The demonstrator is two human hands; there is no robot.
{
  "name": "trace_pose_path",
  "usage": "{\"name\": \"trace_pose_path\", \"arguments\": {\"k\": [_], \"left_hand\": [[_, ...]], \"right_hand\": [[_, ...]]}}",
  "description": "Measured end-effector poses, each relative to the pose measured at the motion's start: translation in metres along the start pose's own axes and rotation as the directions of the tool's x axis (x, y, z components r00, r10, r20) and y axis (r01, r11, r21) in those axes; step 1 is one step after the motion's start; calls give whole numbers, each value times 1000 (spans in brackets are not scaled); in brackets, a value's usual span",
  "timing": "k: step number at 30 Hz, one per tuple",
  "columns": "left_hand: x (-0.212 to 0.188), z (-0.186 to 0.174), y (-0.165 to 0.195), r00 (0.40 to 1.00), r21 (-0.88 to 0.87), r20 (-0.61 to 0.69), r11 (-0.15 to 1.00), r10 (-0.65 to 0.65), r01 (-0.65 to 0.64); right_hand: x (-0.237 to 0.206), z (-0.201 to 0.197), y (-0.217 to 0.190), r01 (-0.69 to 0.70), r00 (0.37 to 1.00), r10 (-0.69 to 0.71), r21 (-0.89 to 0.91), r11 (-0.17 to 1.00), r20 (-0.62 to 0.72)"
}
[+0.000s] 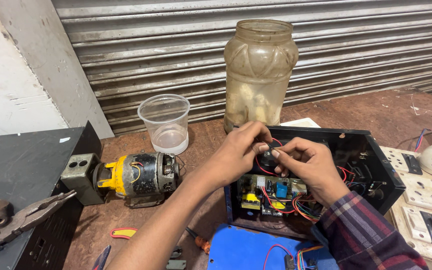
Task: The person repairs an electronic device on a workbench, using pliers to loosen and remove fasteners from its casing and repositioning internal wires and components. They set tools and small parts on the bench and continue working on the opened unit by hand.
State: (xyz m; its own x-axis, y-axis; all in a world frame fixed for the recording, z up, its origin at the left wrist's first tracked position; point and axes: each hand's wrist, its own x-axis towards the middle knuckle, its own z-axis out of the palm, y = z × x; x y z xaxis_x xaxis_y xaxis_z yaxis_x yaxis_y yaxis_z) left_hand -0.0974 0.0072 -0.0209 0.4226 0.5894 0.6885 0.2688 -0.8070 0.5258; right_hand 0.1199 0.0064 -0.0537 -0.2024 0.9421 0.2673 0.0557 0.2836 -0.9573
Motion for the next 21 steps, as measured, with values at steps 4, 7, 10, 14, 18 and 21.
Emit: {"name": "trace_pose_path", "arguments": {"k": [4,7,10,14,18,21], "left_hand": [[0,4,-1,998,27,14,998,-56,56],[0,5,0,998,88,4,994,-64,63],[0,5,3,995,127,17,987,-98,95],[-2,5,9,985,197,50,969,-166,153],[0,6,8,981,207,55,964,-185,170],[1,8,3,992,227,18,967,-126,119]], "right_hand": [[-1,0,-1,4,1000,-4,-21,1000,2],[-2,0,0,4,1000,-4,-18,1000,8],[-2,1,1,24,1000,-24,-31,999,7],[-1,4,3,36,999,-38,-95,995,-11],[-2,5,4,13,999,-18,-143,990,-32],[-2,6,3,31,999,-36,-141,989,-30]]}}
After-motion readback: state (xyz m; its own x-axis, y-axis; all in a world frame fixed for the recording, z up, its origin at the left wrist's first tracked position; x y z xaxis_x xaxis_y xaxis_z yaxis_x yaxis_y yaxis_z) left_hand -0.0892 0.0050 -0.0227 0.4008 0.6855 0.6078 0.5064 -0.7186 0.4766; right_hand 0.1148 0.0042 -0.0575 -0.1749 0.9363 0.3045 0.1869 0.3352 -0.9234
